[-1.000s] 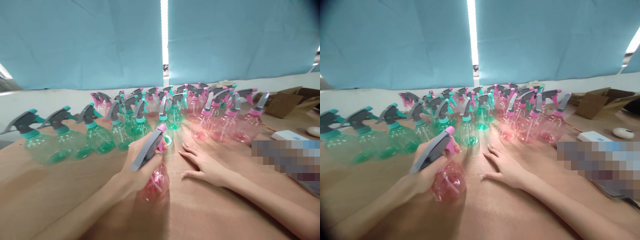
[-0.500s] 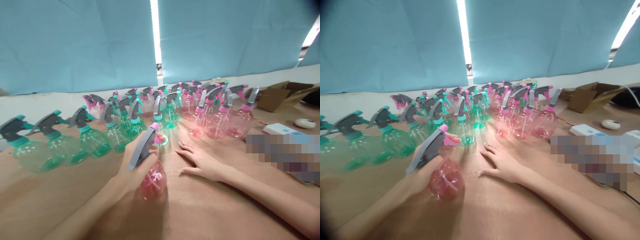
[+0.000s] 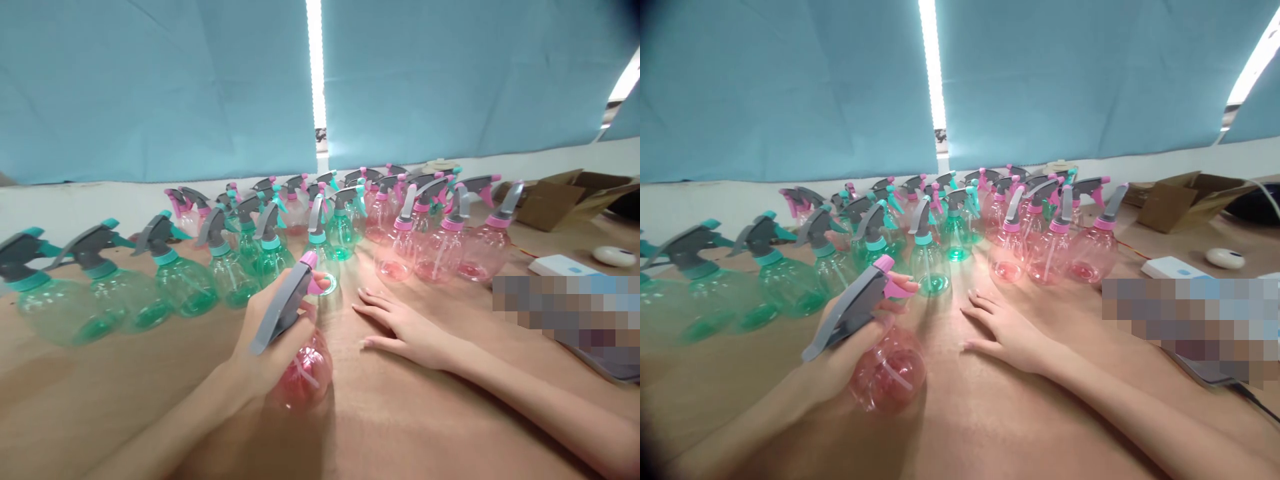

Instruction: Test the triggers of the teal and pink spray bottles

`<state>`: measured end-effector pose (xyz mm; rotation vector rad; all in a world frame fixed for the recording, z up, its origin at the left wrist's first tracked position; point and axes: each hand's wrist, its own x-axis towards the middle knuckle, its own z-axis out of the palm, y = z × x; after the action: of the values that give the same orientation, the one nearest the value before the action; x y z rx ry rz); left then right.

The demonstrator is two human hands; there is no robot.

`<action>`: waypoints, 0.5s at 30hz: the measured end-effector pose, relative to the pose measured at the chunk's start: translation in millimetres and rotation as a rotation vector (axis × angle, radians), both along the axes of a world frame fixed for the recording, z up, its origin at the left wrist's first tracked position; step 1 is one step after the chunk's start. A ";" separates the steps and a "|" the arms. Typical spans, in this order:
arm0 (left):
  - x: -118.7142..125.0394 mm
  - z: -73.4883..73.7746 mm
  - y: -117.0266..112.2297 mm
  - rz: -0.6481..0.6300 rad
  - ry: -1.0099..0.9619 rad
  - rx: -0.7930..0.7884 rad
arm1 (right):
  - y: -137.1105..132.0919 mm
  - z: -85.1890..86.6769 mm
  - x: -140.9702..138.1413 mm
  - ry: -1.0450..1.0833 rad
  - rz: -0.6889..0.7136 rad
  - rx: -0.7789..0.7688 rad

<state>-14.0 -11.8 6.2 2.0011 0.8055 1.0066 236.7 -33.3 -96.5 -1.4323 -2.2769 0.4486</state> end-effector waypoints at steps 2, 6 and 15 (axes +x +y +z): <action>0.3 0.1 -0.4 0.001 -0.003 0.002 | 0.5 0.8 0.2 -0.004 0.002 -0.005; 1.2 -0.4 -1.5 0.033 0.004 0.016 | 2.8 0.4 2.4 0.031 0.010 0.022; 2.8 -2.7 0.2 0.049 -0.022 0.063 | 3.5 -0.1 2.0 0.034 0.017 0.045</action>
<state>-11.2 -11.6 3.5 2.0287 0.8232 1.0925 238.6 -29.8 -96.6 -1.3745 -2.2593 0.4207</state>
